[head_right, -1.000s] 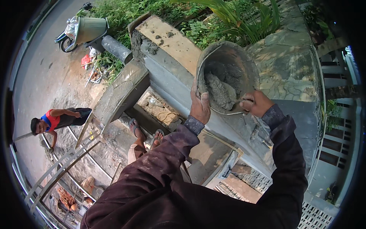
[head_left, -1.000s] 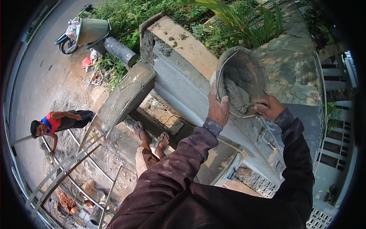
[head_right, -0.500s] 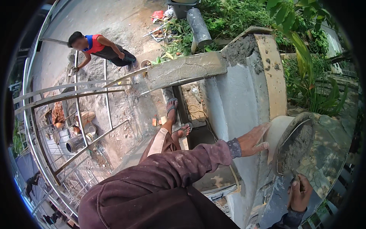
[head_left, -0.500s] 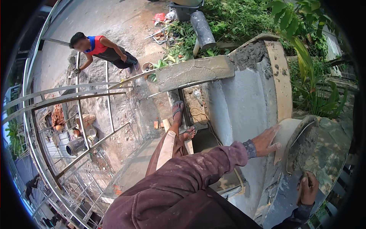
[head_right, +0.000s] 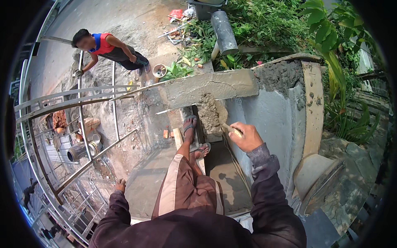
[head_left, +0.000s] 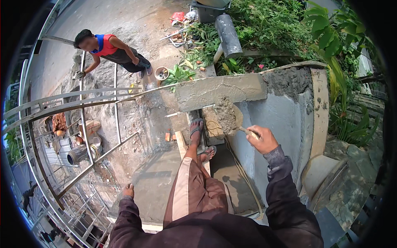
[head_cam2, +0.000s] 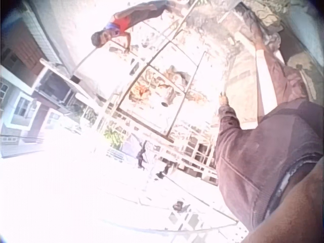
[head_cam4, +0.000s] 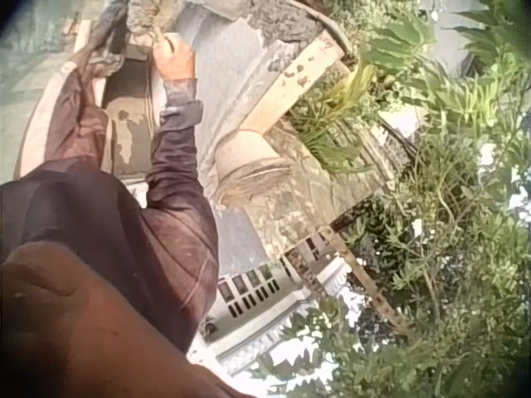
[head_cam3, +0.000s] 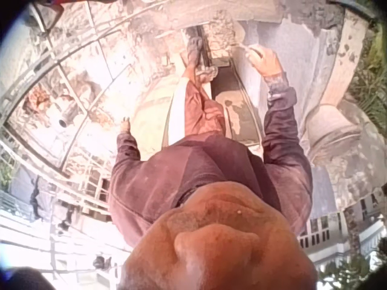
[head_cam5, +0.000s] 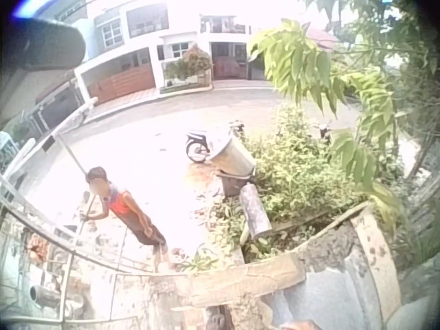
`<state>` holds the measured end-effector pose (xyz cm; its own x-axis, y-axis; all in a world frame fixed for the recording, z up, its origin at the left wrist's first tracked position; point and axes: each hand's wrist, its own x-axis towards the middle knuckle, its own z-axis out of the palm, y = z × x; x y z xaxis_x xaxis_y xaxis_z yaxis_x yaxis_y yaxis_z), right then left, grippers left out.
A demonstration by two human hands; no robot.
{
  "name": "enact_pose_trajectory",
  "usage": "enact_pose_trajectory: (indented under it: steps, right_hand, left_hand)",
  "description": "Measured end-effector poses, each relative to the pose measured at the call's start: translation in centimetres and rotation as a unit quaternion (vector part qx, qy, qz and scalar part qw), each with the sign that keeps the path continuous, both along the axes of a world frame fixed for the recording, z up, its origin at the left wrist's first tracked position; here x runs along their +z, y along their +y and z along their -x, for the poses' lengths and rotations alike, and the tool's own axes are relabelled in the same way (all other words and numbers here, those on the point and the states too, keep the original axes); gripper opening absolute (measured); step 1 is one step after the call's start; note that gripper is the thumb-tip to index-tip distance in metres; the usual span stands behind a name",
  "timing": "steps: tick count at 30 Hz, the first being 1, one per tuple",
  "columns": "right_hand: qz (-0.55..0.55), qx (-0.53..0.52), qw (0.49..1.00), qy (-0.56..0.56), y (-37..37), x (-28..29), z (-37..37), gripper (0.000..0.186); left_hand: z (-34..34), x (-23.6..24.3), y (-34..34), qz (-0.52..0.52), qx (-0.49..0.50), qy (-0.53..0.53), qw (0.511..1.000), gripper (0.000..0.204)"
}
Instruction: Apply plaster and smooth a wall surface using a trowel and bucket.
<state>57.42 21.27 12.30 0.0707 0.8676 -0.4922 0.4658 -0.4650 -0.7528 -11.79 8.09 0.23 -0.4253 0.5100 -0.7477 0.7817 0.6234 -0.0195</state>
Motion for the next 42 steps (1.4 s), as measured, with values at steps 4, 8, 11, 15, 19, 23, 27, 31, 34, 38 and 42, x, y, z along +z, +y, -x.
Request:
enact_pose_trajectory:
  steps: [4, 8, 11, 15, 19, 23, 27, 31, 34, 38, 42]
  right_hand:
    - [-0.023, 0.088, 0.978, -0.186, 5.5, -10.1, -1.9, 0.025]
    - [-0.076, 0.135, 0.916, -0.370, 6.4, -15.2, -4.3, 0.022]
    - [-0.158, 0.141, 0.849, -0.484, 6.1, -15.6, -3.4, 0.021]
    - [-0.086, -0.076, 0.942, -0.315, 2.9, -16.6, -0.8, 0.019]
    - [0.032, -0.021, 0.958, -0.286, 4.0, -18.0, 4.8, 0.024]
    - [0.107, -0.050, 0.937, -0.329, 4.0, -19.1, 1.7, 0.027]
    - [0.180, -0.110, 0.917, -0.338, 4.6, -18.5, -3.0, 0.027]
    - [0.206, -0.191, 0.906, -0.318, 4.5, -18.6, -7.6, 0.027]
    - [0.194, -0.261, 0.886, -0.331, 4.7, -19.0, -9.5, 0.030]
    - [0.186, -0.440, 0.878, 0.014, 4.6, -19.1, -7.6, 0.027]
    - [0.118, -0.372, 0.921, 0.002, 3.9, -21.0, -2.6, 0.025]
  left_hand:
    - [2.9, 4.3, -10.9, 0.072, 0.272, -0.070, 0.957, 0.017]
    - [-4.6, 5.6, -16.6, 0.169, 0.318, -0.120, 0.925, 0.022]
    - [-5.7, 7.7, -18.5, 0.221, 0.381, -0.150, 0.885, 0.018]
    - [-7.4, 7.6, -17.8, 0.208, 0.335, -0.142, 0.908, 0.020]
    - [-7.1, 7.6, -15.5, 0.176, 0.329, -0.136, 0.918, 0.021]
    - [-6.1, 6.8, -12.9, 0.218, 0.287, -0.193, 0.913, 0.043]
    - [-4.5, 6.1, -12.0, 0.215, 0.250, -0.178, 0.927, 0.045]
    - [-5.0, 4.8, -9.8, 0.199, 0.238, -0.210, 0.927, 0.045]
    - [-4.9, 5.1, -8.8, 0.183, 0.241, -0.226, 0.926, 0.045]
    - [-6.7, 6.3, -7.5, 0.162, 0.270, -0.209, 0.926, 0.048]
    - [-10.3, 6.1, -5.3, 0.155, 0.202, -0.209, 0.944, 0.038]
